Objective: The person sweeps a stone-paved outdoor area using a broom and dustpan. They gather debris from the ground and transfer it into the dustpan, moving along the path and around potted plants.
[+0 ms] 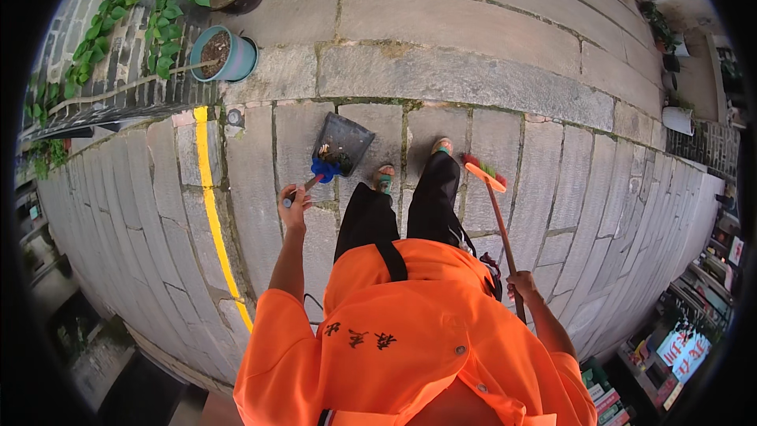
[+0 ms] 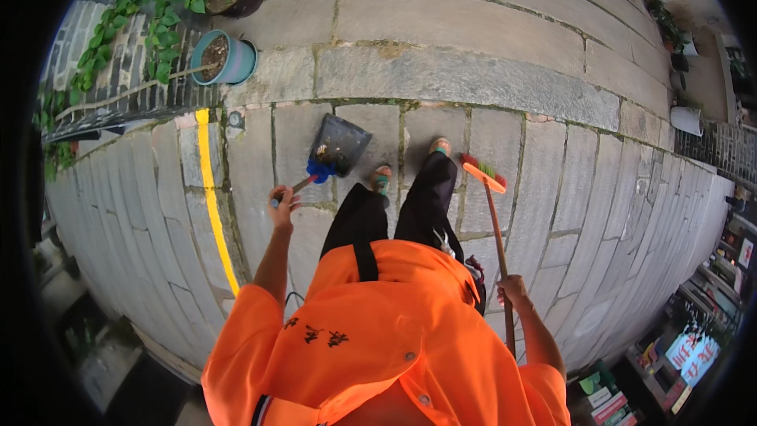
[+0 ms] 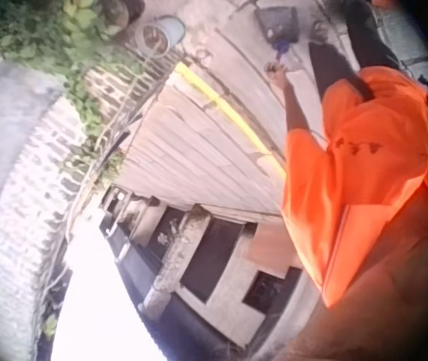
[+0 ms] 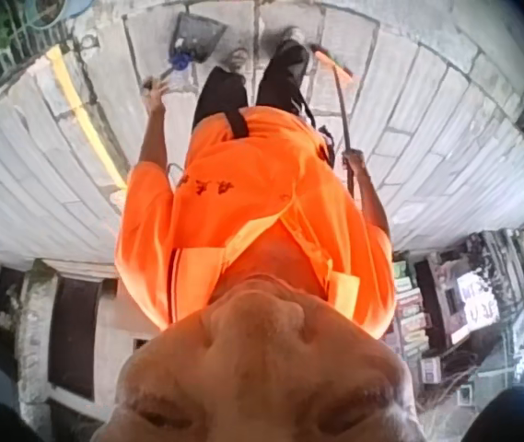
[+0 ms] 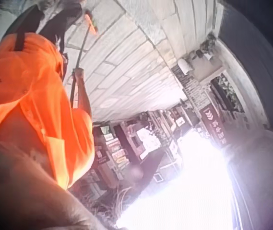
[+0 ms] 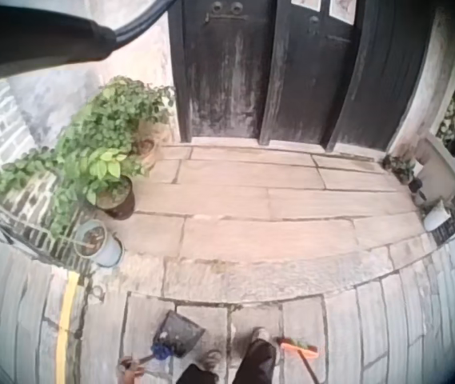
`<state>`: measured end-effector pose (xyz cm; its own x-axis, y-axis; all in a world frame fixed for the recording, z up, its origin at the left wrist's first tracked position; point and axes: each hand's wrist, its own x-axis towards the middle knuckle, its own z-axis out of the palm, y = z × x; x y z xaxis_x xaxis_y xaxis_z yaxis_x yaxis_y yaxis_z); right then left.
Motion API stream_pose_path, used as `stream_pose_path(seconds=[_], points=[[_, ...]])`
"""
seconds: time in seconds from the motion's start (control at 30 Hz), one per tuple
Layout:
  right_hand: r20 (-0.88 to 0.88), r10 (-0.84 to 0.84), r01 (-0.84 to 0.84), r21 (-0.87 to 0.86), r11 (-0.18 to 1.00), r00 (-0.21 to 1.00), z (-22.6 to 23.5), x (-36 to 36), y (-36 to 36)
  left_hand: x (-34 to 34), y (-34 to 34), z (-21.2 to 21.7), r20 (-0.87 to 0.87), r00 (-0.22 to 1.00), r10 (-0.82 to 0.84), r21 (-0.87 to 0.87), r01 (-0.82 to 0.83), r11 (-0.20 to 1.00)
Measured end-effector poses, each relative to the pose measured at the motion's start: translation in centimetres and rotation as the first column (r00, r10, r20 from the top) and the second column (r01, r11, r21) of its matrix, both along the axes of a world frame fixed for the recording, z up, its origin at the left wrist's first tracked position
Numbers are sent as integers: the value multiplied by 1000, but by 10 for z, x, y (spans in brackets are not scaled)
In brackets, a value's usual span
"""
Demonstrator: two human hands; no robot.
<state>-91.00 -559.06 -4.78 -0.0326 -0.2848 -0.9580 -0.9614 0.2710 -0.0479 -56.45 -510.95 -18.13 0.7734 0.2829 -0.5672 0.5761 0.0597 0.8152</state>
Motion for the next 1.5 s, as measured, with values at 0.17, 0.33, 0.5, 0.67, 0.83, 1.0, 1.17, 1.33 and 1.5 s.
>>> stream_pose_path(seconds=[0.17, 0.33, 0.5, 0.67, 0.83, 1.0, 1.17, 1.33, 1.5], points=[[-58, 223, -221, 47, 974, 973, -12, 21, -69, -9, -3, 3, -191, 965, 179, 118, -158, 980], [-28, 71, -68, 79, 995, 997, 7, 41, -109, -33, -35, 0, -458, 868, 192, 248, -83, 965], [-87, 40, -29, 127, 992, 995, -6, 68, -147, -12, -123, -33, -430, 901, -57, 216, 164, 962], [-207, 51, -14, 173, 985, 977, -40, 64, -166, 39, -205, -100, -420, 885, -200, 233, 319, 919], [-307, 257, -227, 129, 965, 917, -74, 60, -167, 78, -251, -239, -299, 864, -405, 506, 503, 701], [-178, 707, -715, 25, 699, 685, -96, -21, -164, 130, -307, -366, -372, 742, -558, 705, 617, 350], [-405, 562, -551, 157, 819, 721, -127, 35, -133, 157, -330, -500, -317, 814, -487, 731, 536, 422], [-446, 528, -482, 221, 848, 723, -178, 68, -91, 168, -351, -567, -254, 894, -370, 742, 425, 518], [-454, 511, -437, 264, 860, 730, -199, 84, -74, 169, -357, -599, -183, 927, -329, 810, 331, 483]])
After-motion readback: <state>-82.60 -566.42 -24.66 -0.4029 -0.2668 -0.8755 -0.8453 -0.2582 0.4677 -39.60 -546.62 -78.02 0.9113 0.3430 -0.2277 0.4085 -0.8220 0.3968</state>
